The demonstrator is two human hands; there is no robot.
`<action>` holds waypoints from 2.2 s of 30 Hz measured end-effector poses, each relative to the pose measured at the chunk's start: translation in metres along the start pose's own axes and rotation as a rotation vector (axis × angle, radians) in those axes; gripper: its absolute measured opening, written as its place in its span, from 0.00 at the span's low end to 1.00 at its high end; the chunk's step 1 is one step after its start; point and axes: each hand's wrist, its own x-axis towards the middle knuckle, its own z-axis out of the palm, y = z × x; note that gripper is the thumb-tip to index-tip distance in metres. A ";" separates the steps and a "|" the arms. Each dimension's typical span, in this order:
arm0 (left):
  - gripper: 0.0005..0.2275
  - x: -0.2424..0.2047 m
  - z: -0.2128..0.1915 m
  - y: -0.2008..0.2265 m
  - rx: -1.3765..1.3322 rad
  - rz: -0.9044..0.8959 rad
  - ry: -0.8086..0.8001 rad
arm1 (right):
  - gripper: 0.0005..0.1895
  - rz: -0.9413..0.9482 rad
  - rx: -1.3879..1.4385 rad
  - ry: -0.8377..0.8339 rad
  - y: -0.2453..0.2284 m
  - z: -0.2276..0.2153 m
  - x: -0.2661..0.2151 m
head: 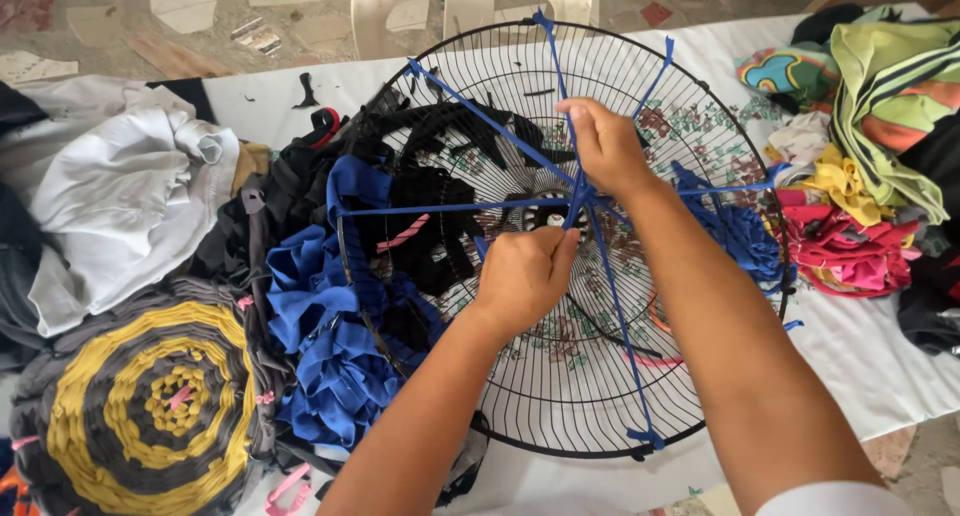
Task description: Weaving strips of recycled cloth onto a fan guard frame to create a circular rug.
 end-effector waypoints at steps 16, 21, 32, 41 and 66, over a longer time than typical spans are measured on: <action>0.18 -0.027 -0.021 0.033 0.021 -0.003 -0.074 | 0.14 -0.097 -0.017 0.113 0.076 0.008 0.026; 0.07 -0.041 -0.020 0.022 0.042 0.161 -0.099 | 0.14 0.057 -0.100 0.180 0.082 -0.018 0.031; 0.22 0.049 0.008 -0.012 0.101 -0.137 0.013 | 0.16 0.256 0.874 -0.393 -0.020 0.001 -0.004; 0.40 0.127 0.026 -0.055 -1.276 -0.682 0.294 | 0.11 -0.151 0.306 -0.132 -0.032 0.020 -0.015; 0.12 0.240 0.068 -0.161 0.037 -0.236 0.116 | 0.04 0.290 0.289 0.347 0.087 0.051 0.127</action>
